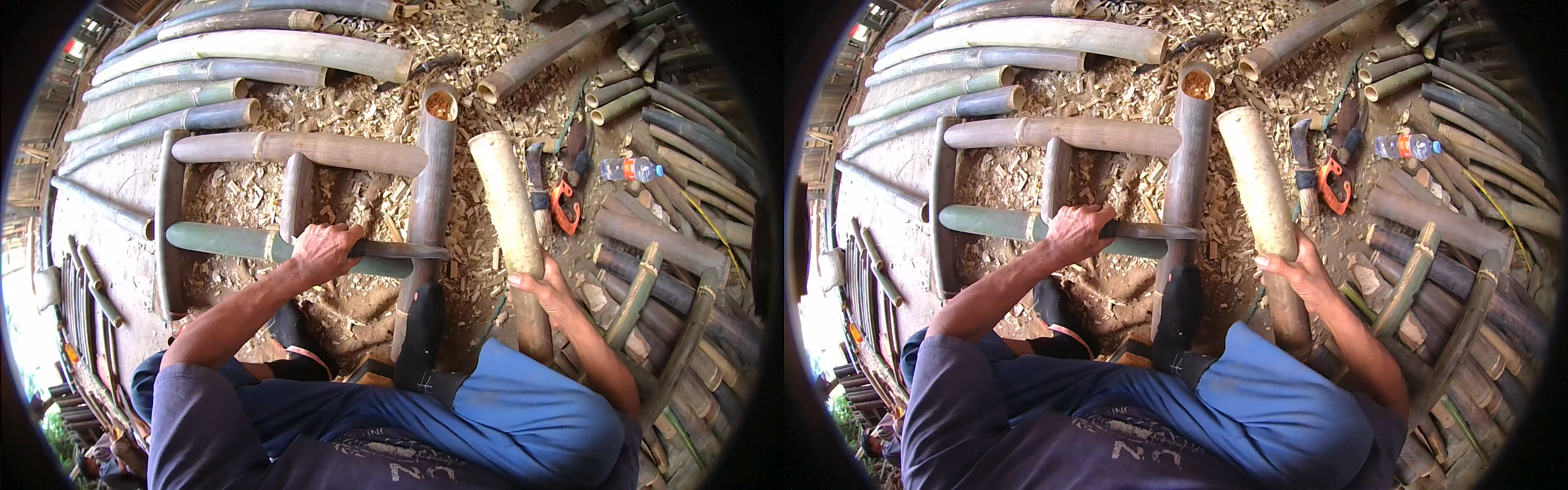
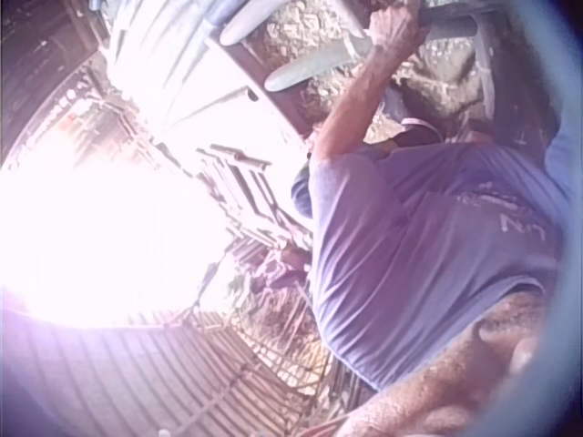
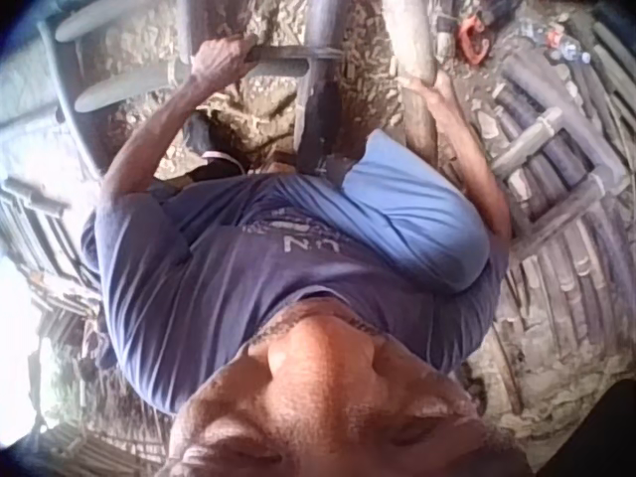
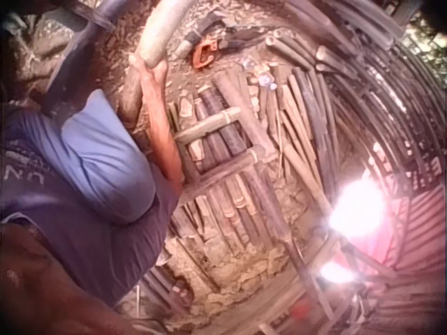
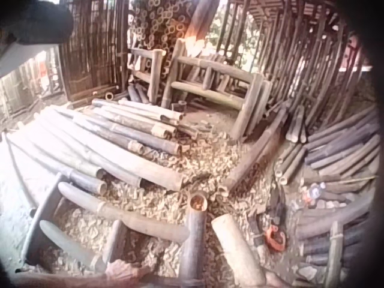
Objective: The person fits a short bamboo segment into a hole in a larger bamboo pole and secures it with a small wedge or pin.
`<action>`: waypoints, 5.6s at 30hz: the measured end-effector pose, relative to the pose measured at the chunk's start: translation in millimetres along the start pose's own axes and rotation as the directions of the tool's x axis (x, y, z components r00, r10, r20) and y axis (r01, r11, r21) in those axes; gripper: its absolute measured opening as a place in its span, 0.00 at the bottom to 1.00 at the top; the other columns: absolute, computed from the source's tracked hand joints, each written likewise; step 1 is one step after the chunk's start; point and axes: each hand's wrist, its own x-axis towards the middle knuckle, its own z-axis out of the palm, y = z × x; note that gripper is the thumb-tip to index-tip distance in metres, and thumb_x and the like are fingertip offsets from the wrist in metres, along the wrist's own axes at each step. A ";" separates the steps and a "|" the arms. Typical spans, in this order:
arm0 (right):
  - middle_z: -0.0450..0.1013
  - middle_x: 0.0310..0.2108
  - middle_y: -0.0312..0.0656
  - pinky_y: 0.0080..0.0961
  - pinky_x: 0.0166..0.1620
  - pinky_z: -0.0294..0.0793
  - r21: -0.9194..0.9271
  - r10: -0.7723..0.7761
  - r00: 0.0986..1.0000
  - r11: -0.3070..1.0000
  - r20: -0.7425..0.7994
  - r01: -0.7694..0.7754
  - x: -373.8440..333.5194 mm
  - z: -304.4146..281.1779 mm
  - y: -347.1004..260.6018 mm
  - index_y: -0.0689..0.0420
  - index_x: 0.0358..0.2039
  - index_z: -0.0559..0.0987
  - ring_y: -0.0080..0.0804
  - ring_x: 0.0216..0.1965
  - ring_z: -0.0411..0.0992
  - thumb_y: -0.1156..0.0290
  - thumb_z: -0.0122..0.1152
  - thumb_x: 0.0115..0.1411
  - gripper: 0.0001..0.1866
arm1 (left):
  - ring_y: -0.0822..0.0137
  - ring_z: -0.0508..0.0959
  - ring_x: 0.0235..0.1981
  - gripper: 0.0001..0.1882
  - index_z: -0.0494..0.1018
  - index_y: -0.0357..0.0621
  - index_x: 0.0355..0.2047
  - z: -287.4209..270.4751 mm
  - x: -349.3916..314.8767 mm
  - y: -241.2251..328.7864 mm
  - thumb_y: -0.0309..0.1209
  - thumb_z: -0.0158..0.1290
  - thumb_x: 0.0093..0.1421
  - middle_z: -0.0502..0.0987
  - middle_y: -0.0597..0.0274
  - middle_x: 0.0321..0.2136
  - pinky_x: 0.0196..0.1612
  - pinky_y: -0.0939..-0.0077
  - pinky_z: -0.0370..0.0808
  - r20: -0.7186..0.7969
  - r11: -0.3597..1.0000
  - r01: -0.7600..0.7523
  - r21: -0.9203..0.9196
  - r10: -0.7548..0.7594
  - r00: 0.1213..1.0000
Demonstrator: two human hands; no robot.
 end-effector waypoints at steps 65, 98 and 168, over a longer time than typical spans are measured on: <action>0.76 0.43 0.47 0.36 0.48 0.82 -0.683 -0.193 0.663 -0.334 0.724 0.649 74.1 2.4 -22.2 0.61 0.53 0.74 0.40 0.44 0.78 0.58 0.84 0.41 0.41 | 0.39 0.85 0.36 0.10 0.76 0.41 0.39 25.9 28.0 -14.3 0.29 0.55 0.57 0.84 0.38 0.32 0.40 0.45 0.81 -0.002 0.987 0.156 0.041 -0.156 0.988; 0.73 0.50 0.45 0.33 0.55 0.76 -0.229 -0.362 0.918 0.919 -0.163 0.322 8.0 8.1 -8.7 0.66 0.64 0.66 0.34 0.50 0.73 0.58 0.74 0.51 0.44 | 0.48 0.84 0.29 0.26 0.86 0.43 0.38 -57.8 58.5 -21.2 0.56 0.61 0.64 0.82 0.46 0.23 0.38 0.52 0.80 0.105 0.968 -0.229 -0.101 0.239 0.965; 0.75 0.53 0.48 0.37 0.55 0.77 -0.515 -0.193 0.980 0.837 0.041 0.186 25.5 23.4 -17.4 0.64 0.64 0.66 0.38 0.52 0.77 0.61 0.80 0.49 0.46 | 0.49 0.85 0.37 0.25 0.76 0.46 0.47 3.0 -1.2 -33.5 0.46 0.69 0.55 0.80 0.55 0.38 0.40 0.50 0.81 -0.013 0.999 0.025 0.025 -0.025 1.000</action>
